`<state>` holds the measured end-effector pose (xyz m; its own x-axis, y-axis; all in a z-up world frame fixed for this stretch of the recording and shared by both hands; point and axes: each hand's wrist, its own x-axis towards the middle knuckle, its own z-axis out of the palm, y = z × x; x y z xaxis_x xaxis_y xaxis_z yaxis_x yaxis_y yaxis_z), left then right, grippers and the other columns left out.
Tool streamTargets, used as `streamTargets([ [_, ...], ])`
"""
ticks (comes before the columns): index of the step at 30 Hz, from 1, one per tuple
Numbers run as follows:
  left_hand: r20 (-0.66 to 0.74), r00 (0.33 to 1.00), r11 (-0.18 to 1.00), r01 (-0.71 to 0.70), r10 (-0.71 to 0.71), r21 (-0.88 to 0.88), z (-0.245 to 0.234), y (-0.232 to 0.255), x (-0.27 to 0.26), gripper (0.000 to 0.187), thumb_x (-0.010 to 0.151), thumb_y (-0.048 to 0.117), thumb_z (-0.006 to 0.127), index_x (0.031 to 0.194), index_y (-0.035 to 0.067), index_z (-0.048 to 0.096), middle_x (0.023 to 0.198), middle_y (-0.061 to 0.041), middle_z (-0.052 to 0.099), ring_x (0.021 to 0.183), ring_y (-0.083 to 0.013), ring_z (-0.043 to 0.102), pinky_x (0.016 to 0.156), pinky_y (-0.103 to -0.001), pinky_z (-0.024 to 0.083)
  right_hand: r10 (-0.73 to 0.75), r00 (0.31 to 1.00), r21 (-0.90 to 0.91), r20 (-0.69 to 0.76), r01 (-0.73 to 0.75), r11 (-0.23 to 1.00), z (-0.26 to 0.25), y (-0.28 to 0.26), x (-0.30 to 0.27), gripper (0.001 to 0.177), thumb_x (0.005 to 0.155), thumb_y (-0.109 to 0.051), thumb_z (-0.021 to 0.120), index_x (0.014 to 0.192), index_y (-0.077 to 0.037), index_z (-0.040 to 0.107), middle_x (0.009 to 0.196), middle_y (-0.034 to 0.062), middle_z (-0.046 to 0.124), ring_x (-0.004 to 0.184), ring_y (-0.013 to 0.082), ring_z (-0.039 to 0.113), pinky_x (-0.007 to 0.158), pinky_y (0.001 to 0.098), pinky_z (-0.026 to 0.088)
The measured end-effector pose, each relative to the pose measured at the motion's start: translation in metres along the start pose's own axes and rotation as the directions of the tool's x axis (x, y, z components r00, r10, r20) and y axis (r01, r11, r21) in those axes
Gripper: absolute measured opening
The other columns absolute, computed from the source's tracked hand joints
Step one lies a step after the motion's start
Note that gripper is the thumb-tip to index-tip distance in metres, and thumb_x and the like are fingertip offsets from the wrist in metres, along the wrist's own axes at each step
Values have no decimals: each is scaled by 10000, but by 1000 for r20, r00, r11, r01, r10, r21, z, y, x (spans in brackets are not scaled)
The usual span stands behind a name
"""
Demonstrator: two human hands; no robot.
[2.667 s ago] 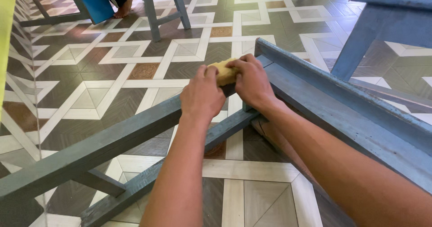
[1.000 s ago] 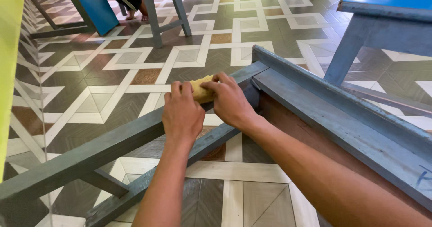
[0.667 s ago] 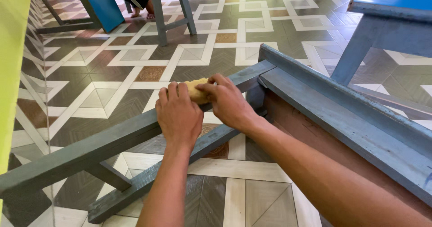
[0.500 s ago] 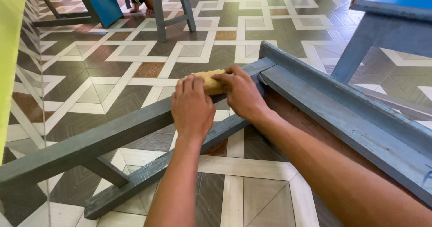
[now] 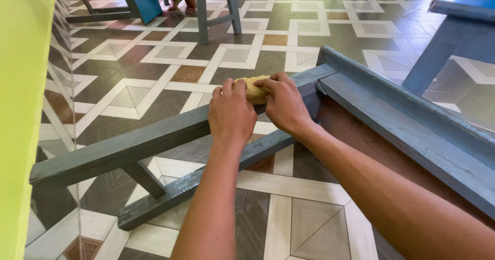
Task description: The person sands the frame of a blue wooden table using a yellow sanding sponge. They work on the long side rails and the cross supports, moving the sponge back and forth to smooth the surface and remove old paint or markings.
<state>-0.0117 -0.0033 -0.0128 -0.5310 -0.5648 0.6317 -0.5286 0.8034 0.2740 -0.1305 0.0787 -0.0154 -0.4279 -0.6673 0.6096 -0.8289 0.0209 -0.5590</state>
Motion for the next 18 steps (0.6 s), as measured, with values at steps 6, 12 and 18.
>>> streamTargets([
  [6, -29, 998, 998, 63, -63, 18, -61, -54, -29, 324, 844, 160, 632, 1154, 66, 619, 1258, -137, 572, 1167, -370, 572, 945, -518, 495, -199, 979, 69, 47, 196, 978, 38, -59, -2, 404, 827, 17, 580, 1187, -67, 743, 1221, 202, 620, 1178, 410, 582, 1035, 459, 471],
  [12, -13, 988, 987, 157, -157, 24, -118, -97, -58, 278, 841, 161, 634, 1106, 82, 607, 1270, -132, 549, 1151, -377, 562, 886, -502, 510, -266, 949, 141, 168, 244, 960, 68, -119, -14, 379, 826, -69, 680, 1204, -43, 699, 1208, 196, 584, 1128, 407, 565, 1004, 468, 476],
  [18, -87, 990, 993, 116, -115, 10, -144, -121, -85, 282, 830, 68, 634, 1111, 58, 605, 1303, -170, 522, 1174, -398, 538, 914, -506, 504, -401, 907, 191, 126, 375, 907, 87, -148, -28, 417, 798, -63, 753, 1200, -44, 643, 1196, 172, 561, 1105, 394, 574, 988, 467, 491],
])
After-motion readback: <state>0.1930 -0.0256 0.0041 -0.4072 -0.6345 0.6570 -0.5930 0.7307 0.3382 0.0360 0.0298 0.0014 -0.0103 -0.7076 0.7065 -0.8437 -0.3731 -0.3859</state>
